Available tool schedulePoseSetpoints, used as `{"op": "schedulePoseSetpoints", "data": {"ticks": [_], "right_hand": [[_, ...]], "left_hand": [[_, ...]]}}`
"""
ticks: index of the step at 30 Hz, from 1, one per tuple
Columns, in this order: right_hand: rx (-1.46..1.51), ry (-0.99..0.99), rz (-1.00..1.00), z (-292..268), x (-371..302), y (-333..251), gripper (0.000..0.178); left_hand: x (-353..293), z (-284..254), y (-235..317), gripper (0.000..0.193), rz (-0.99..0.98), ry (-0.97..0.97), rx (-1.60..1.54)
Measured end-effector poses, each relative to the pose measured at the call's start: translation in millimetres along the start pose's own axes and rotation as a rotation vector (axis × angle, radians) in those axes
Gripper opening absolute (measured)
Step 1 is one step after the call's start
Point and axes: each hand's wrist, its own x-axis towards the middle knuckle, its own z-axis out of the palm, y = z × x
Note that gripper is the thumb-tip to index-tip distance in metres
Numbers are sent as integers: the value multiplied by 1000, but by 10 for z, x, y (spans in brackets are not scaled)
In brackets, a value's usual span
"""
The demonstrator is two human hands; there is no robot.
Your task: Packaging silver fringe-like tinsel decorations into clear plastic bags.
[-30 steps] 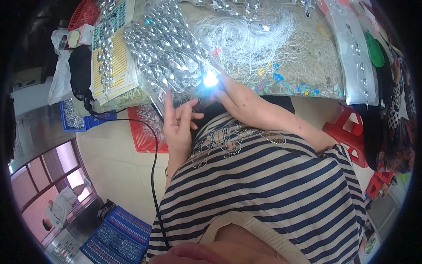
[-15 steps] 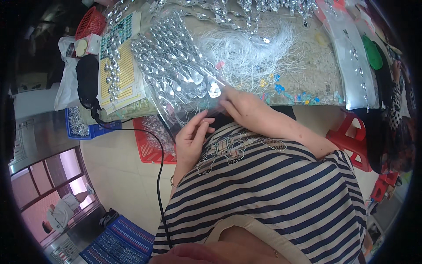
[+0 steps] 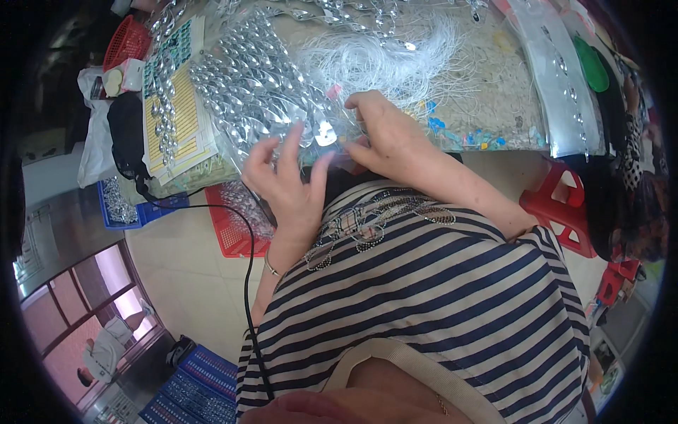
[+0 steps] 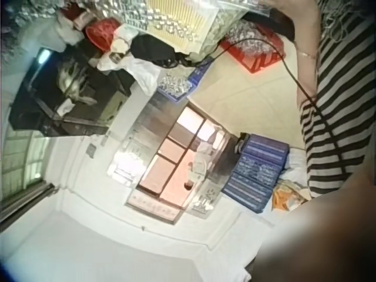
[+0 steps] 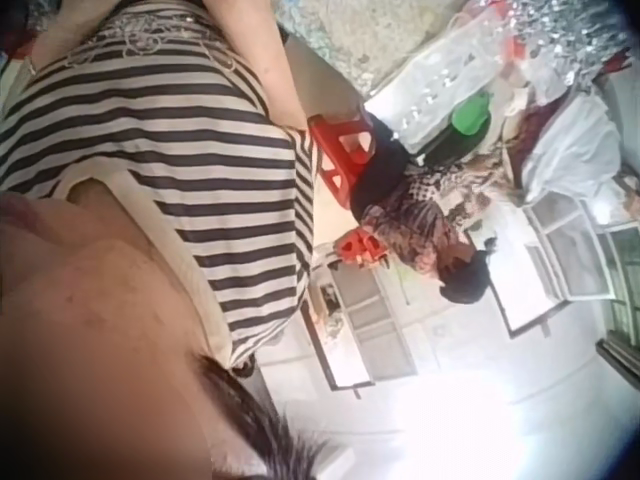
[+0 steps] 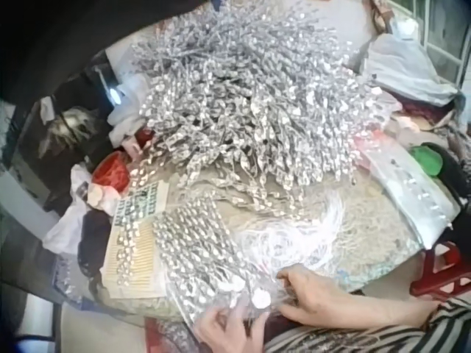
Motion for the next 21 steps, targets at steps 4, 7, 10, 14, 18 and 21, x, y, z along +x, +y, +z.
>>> {"op": "schedulePoseSetpoints", "data": {"ticks": [4,7,10,14,18,21], "right_hand": [[11,-32,-20,42,28,55,45],[26,-51,-11,61,40,111,39],[29,-33,-15,62,60,130,33],[54,-56,16,47,93,133,22],[75,-35,-34,18,110,77,14],[109,-47,-17,10,112,30,11]], "left_hand": [[119,18,-16,52,-38,-56,139],[160,13,-13,53,-62,-131,176],[192,12,-4,54,-81,-103,140],[304,-2,9,55,-63,-143,189],[361,67,-4,56,-69,-153,230],[387,138,-64,56,-120,-96,279]]}}
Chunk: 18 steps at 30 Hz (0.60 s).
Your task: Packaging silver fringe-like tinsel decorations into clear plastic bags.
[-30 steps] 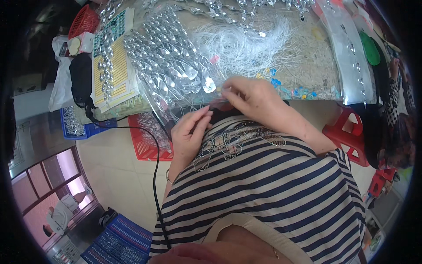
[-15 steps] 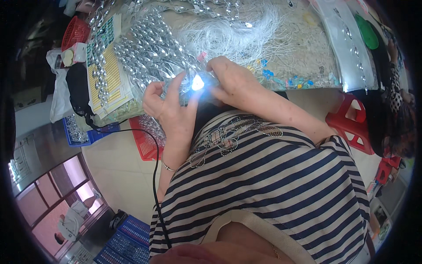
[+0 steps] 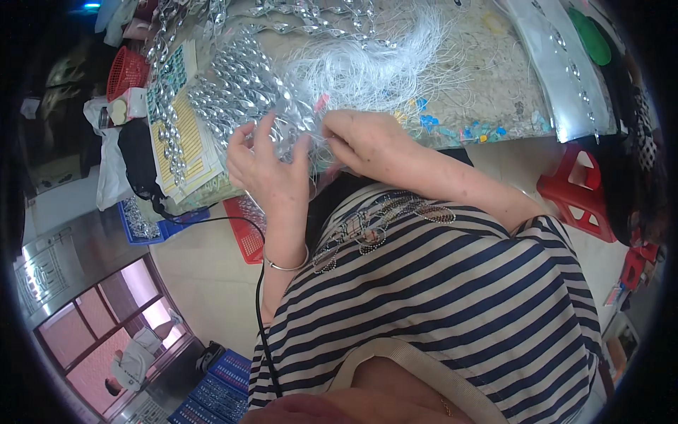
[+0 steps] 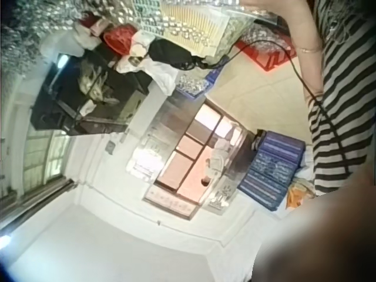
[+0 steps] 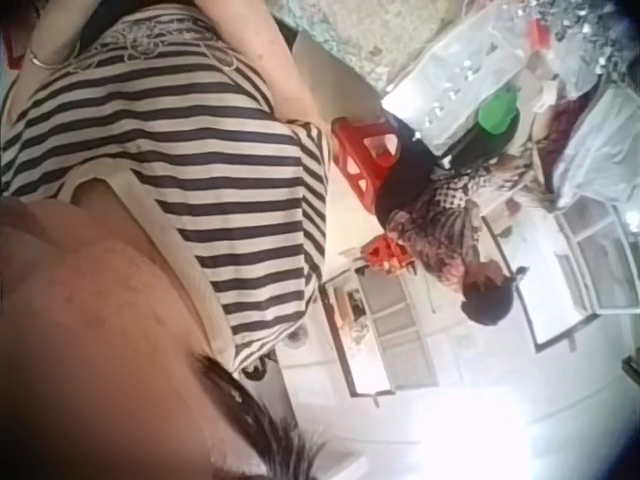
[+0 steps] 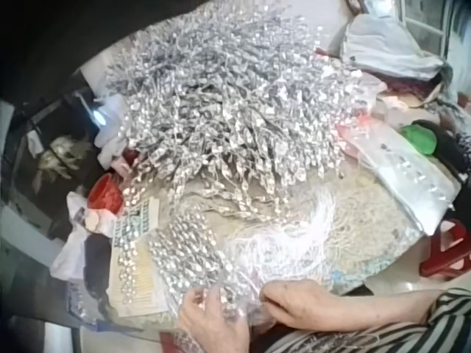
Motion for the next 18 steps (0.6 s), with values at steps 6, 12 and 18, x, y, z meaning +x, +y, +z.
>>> {"op": "schedulePoseSetpoints", "data": {"ticks": [6,12,18], "right_hand": [[-18,14,-60,15,7,22,11],[45,-13,26,-6,-54,-17,32],[-30,18,-99,134,-98,183,46]], "left_hand": [[25,165,-60,51,52,102,56],[-51,246,-84,45,163,70,-3],[-142,312,-76,51,247,-92,-18]]}}
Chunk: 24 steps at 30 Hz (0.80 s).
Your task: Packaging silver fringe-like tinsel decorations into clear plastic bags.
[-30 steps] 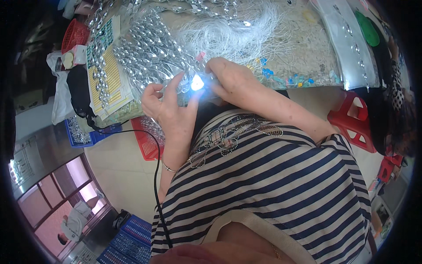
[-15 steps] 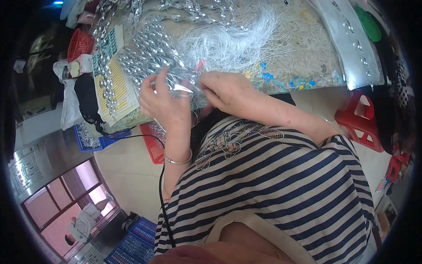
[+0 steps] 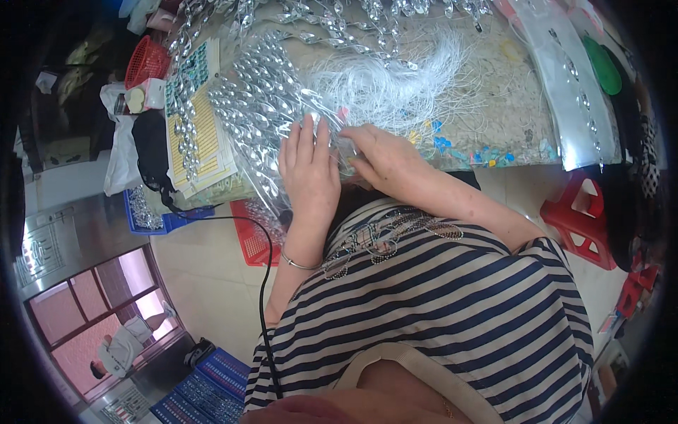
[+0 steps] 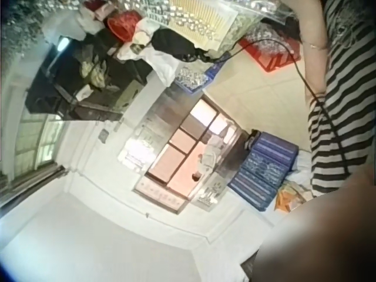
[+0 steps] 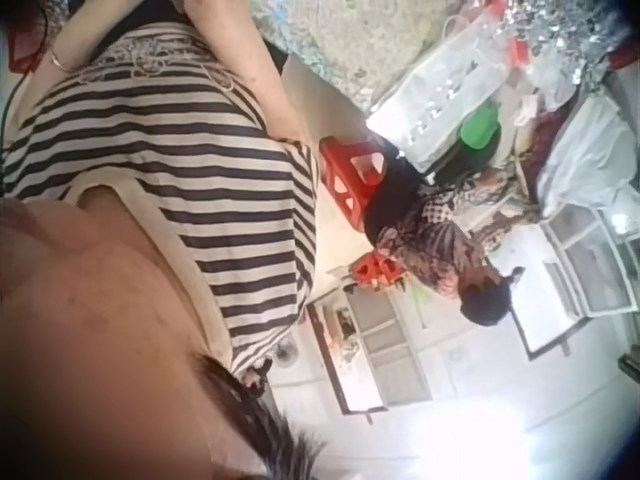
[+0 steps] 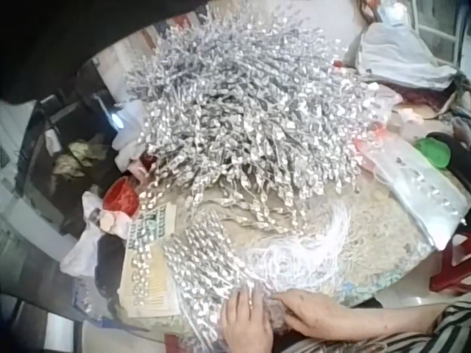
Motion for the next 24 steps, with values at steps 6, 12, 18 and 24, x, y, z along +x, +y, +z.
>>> {"op": "schedulePoseSetpoints", "data": {"ticks": [6,12,18,24], "right_hand": [[47,-39,91,-106,31,-92,56],[102,-117,212,-106,173,-136,58],[-87,-6,-61,65,335,-87,44],[-153,47,-205,28,583,-308,38]], "left_hand": [[-265,-382,-150,77,-40,11,-222],[-819,-436,-458,74,-518,183,-331],[-802,-412,-573,45,-523,43,-341],[-591,-508,-650,30,-581,274,-454]]}}
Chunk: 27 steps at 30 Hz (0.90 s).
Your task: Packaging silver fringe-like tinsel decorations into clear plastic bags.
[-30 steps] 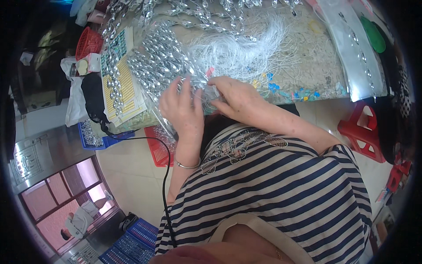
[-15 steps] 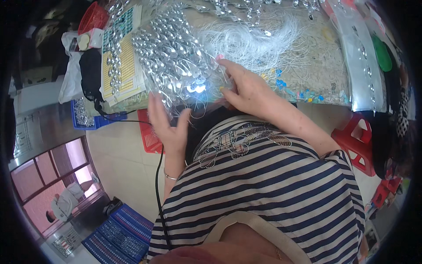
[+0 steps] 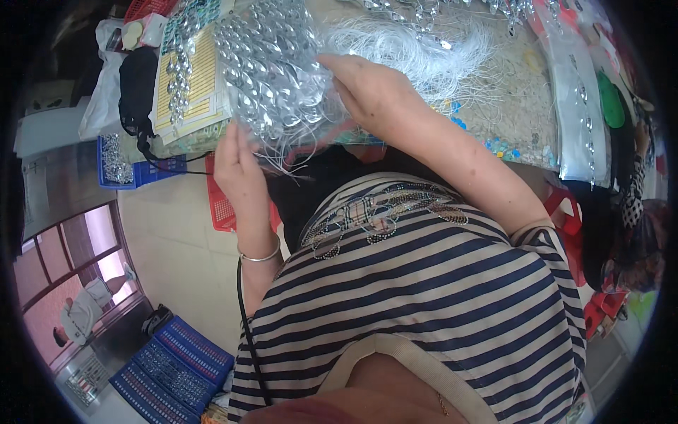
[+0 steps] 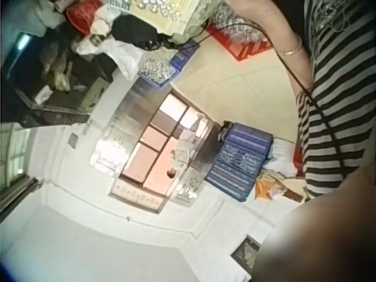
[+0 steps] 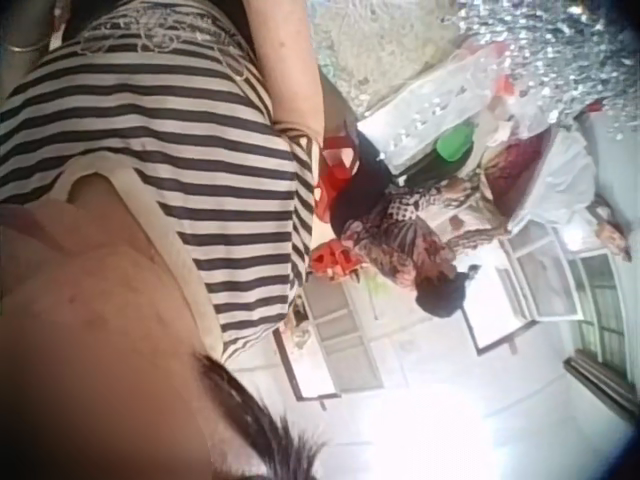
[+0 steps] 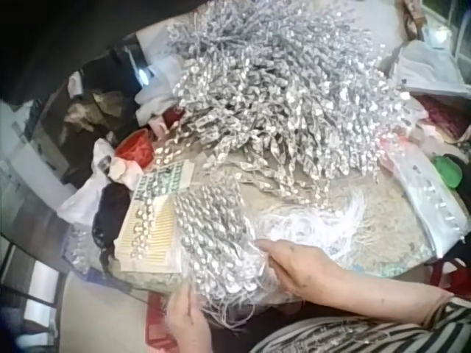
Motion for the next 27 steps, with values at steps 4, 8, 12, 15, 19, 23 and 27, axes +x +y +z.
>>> {"op": "schedulePoseSetpoints", "data": {"ticks": [4,8,12,15,19,23,27], "right_hand": [[27,-87,109,13,-2,53,41],[-16,-196,202,0,-154,117,46],[-222,-18,-60,-148,-135,-103,48],[-38,-131,-115,-207,-93,-300,40],[270,-519,-41,154,-133,-326,24],[288,-485,-116,614,-45,-188,24],[310,-426,-79,816,92,-98,26]], "left_hand": [[41,-7,18,27,-34,40,-46],[-159,26,-183,33,-60,-3,74],[-353,-49,-239,32,-378,23,-288],[-401,-42,-265,19,-442,-6,-333],[-405,-73,-209,19,-551,-81,-317],[-408,-116,-255,21,-561,-106,-370],[-388,-173,-262,22,-568,-90,-394]]}}
